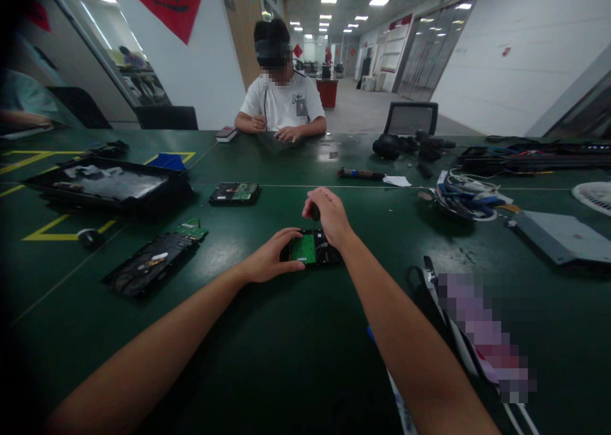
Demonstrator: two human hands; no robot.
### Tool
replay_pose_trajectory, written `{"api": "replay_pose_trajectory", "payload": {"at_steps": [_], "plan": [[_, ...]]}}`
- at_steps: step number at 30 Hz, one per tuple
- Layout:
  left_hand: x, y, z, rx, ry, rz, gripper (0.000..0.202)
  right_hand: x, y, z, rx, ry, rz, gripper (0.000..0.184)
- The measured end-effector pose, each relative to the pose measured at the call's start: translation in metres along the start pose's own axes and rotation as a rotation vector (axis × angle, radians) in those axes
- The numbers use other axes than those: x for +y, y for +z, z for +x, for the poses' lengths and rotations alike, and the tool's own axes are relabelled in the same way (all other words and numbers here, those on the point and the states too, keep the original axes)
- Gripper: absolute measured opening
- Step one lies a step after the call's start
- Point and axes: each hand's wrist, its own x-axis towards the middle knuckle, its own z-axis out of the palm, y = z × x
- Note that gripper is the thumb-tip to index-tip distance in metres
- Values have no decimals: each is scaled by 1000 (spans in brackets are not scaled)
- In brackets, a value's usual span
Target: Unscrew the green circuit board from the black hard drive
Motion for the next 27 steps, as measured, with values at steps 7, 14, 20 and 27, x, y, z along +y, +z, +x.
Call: {"api": "replay_pose_trajectory", "payload": {"at_steps": [7, 14, 20, 27], "plan": [[1, 0, 1, 4, 6, -2, 77, -2, 0, 0, -22, 3, -22, 43], [0, 1, 1, 5, -1, -11, 77, 3, -1, 2, 29, -14, -46, 28], [1, 0, 0, -2, -5, -5, 78, -1, 1, -2, -24, 3, -13, 31], [1, 0, 1, -6, 2, 5, 78, 0, -1, 1, -30, 6, -32, 46]]}}
